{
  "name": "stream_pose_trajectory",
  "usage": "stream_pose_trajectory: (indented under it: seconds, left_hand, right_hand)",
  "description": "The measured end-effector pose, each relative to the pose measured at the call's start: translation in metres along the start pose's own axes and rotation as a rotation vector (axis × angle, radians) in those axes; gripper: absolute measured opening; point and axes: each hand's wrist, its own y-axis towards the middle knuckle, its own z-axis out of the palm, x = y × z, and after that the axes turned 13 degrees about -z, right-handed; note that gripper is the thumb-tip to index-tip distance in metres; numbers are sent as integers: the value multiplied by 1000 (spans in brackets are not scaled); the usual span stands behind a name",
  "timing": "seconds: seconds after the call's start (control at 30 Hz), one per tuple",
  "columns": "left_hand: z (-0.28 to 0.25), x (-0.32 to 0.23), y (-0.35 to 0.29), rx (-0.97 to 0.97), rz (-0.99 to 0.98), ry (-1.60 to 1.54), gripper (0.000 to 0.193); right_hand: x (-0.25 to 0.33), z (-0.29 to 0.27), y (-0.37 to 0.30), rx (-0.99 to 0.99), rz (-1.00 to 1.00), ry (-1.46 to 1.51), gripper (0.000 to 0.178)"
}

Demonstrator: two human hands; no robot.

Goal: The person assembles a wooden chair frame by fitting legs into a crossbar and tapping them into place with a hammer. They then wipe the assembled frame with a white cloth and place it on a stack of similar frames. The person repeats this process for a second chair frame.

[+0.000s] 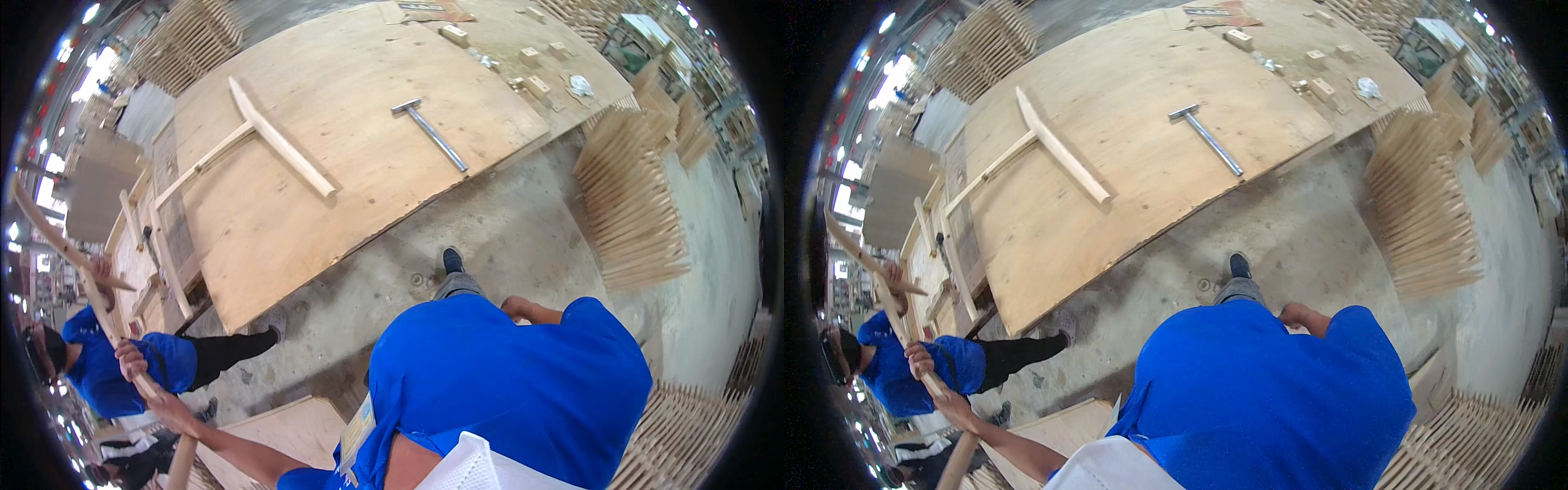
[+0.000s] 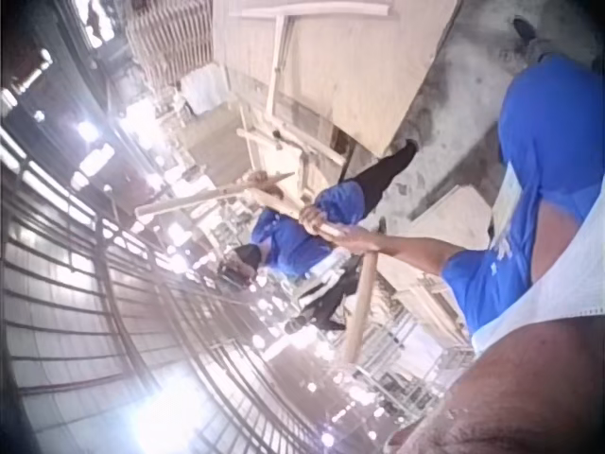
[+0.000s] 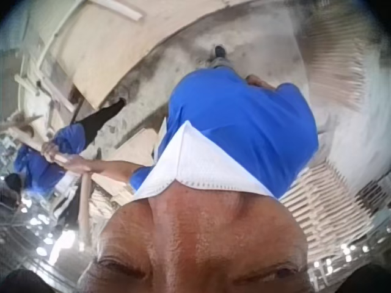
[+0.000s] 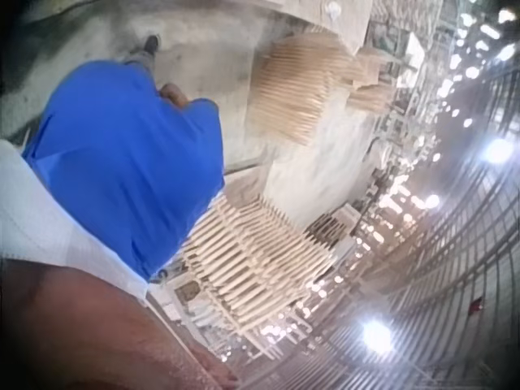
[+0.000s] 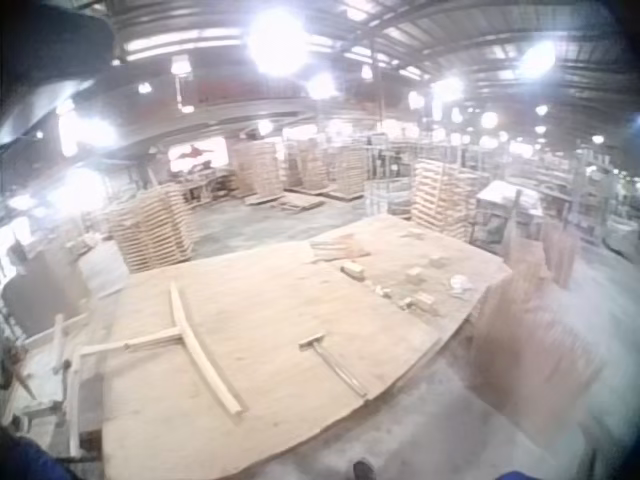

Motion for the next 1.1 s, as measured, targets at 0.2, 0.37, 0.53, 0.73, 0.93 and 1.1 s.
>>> stream_pose_trajectory:
  seconds: [0.2,0.37,0.53,0.73,0.93,1.1]
  left_hand:
    - [-47,-2,-47,-118,21,131,61]
    - [-122,-41,-94,-48,57,-14,66]
    - [-192,-125,-180,-15,258,-100,58]
    - [-188,-267,-332,391,649,-558,21]
    - [-150,-379,-454,862,750,-265,42]
    - [-62,-443,-496,1018,934,-140,51]
  right_hand:
    - [-58,-33,-18,-74,-57,-67,40]
    - [-30,-130,-27,-143,-387,-252,45]
    - [63,-288,-103,-676,-780,145,39]
    - [73,-418,-143,-1418,-1069,-32,79]
    - [-32,-436,-83,-1016,-744,430,67]
    - [-95,-409,-61,-1145,-575,392,48]
